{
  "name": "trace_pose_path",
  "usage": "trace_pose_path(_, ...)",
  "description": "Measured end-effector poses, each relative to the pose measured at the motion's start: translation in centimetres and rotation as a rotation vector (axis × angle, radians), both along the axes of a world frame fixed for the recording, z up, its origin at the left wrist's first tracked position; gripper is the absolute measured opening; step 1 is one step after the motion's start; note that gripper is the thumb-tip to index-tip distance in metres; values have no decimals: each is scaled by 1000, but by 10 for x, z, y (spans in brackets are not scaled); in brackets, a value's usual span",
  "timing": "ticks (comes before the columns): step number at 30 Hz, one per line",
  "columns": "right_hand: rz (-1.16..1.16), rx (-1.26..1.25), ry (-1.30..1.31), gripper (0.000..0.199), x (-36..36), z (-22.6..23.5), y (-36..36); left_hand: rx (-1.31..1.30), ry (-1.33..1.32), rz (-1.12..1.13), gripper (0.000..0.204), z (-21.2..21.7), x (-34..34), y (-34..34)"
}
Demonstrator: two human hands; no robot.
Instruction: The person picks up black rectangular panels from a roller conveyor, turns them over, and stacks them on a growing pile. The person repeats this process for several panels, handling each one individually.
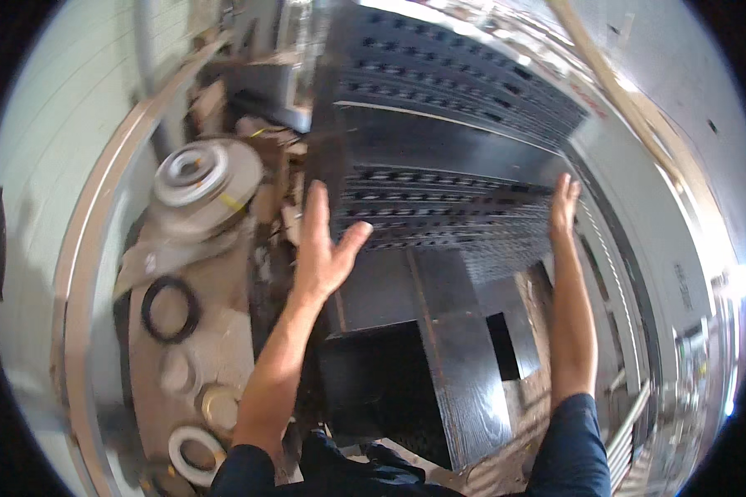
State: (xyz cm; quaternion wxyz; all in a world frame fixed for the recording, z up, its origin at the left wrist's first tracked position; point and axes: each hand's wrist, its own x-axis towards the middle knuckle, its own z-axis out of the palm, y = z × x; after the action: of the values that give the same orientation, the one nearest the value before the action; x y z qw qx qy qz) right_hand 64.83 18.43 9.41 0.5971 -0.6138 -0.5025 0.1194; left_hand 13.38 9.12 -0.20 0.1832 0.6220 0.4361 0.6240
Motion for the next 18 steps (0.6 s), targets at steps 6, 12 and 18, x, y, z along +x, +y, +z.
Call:
trace_pose_path(6, -208, -43, 618, 104, -12, -8, 16, 156, -28, -73, 96, 47, -8, 62)
trace_pose_path(12, -201, 248, 843, 98, 19, -17, 51, 44, -101, -160, 76, 59, -4, 68)
trace_pose_path(18, -419, 63, 766, 96, 8, -29, 97, 17, -194, -216, 71, 57, -8, 67)
